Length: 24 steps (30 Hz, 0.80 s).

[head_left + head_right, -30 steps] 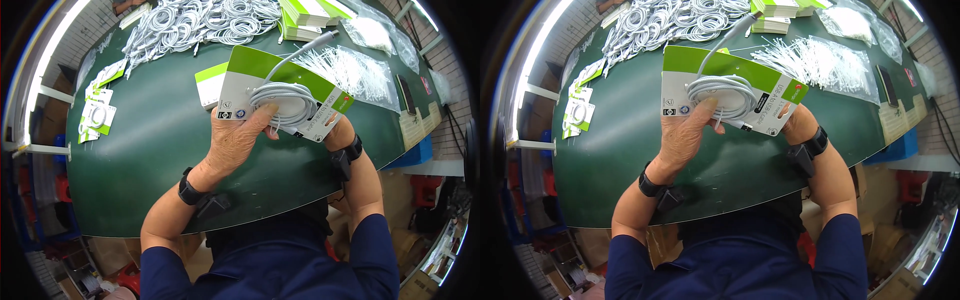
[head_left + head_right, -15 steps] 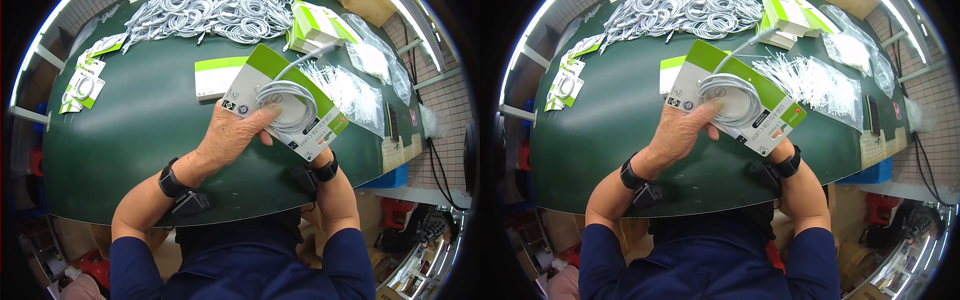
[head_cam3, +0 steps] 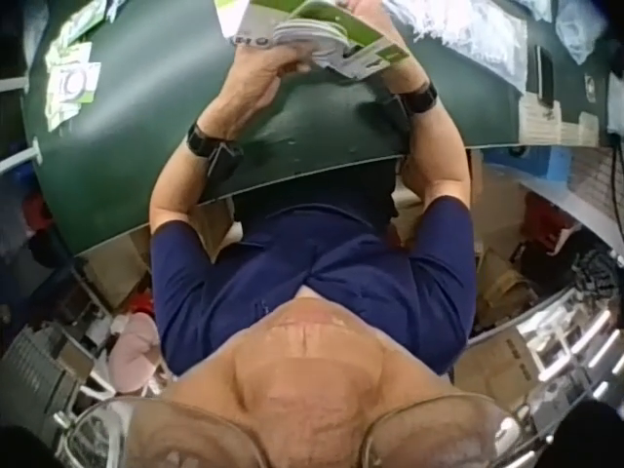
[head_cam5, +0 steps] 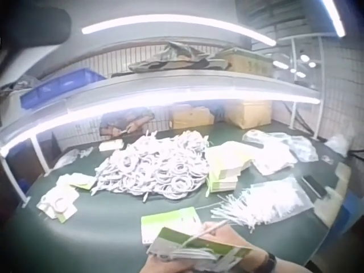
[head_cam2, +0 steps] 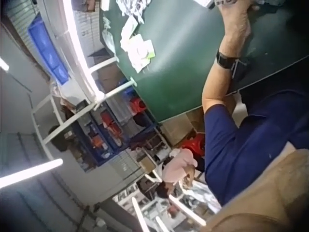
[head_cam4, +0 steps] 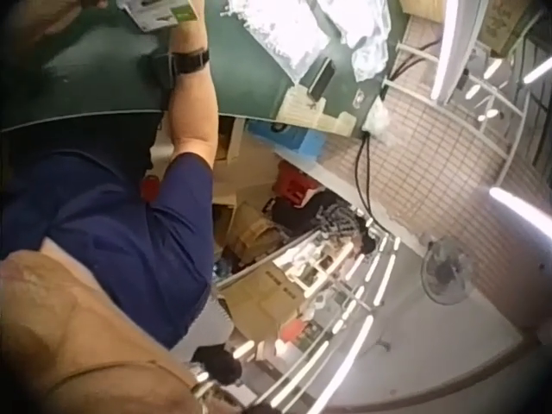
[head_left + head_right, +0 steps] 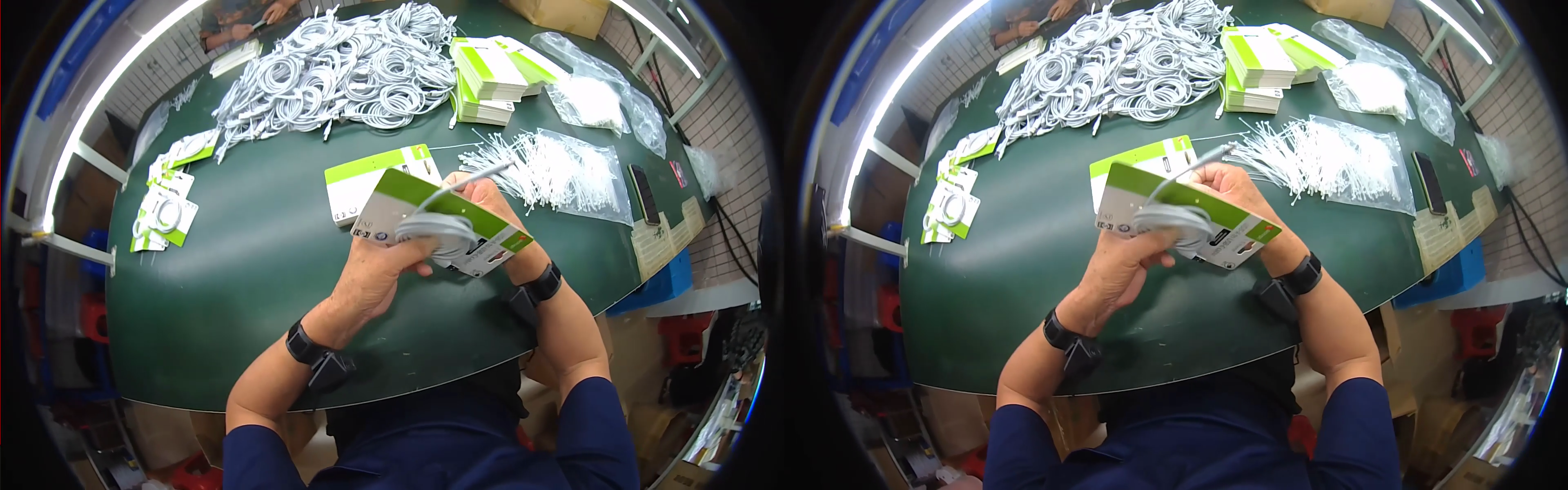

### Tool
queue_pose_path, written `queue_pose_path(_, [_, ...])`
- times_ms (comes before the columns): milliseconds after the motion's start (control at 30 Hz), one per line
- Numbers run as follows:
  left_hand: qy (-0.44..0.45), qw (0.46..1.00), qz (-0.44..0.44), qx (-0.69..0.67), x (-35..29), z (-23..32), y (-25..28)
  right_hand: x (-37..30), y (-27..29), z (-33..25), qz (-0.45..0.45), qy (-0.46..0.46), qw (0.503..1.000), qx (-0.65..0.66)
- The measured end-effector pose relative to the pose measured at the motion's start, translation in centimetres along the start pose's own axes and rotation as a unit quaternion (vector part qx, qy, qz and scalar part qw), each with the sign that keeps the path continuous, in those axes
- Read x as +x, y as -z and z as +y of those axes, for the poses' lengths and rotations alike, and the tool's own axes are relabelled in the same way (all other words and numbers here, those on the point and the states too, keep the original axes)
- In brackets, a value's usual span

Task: The person packages a cable by placing it onto a card and threading a zip tie through the card and around the cable. After tightening the zip tie, the person repeats the process with a second zip tie on the other side of the cable.

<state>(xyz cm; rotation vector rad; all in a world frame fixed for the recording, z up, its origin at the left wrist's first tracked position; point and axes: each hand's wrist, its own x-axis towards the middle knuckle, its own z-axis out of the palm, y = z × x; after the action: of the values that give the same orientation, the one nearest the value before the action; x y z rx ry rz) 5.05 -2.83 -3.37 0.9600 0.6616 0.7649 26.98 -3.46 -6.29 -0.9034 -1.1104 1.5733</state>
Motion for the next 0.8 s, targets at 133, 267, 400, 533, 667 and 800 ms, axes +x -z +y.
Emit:
queue_pose_path(133, [0.007, 1.0, 0.019, -0.001, 0.1, -1.1, 1.0, -0.5, -1.4, -1.1, 0.054, 0.032, 0.998, -0.012])
queue_pose_path(267, [-0.032, 0.999, 0.005, -0.023, 0.3, -2.7, 3.1, -0.5, -1.4, -2.1, -0.009, 0.033, 0.998, -0.056])
queue_pose_path(400, [-0.04, 0.998, 0.008, -0.05, 0.2, -2.7, 2.5, -0.5, -1.9, -1.8, -0.008, 0.059, 0.995, -0.076])
queue_pose_path(533, [-0.04, 0.994, 0.063, -0.075, -0.3, -2.3, 2.1, -1.1, -2.2, -3.8, 0.03, 0.068, 0.997, 0.017])
queue_pose_path(667, [-0.057, 0.988, 0.093, -0.106, -0.6, -2.1, 2.5, -2.0, -2.7, -4.0, 0.059, 0.13, 0.988, -0.064])
queue_pose_path(800, [-0.061, 0.986, 0.121, -0.096, -1.2, -1.7, 3.0, -2.0, -3.8, -3.3, 0.112, 0.15, 0.932, -0.311])
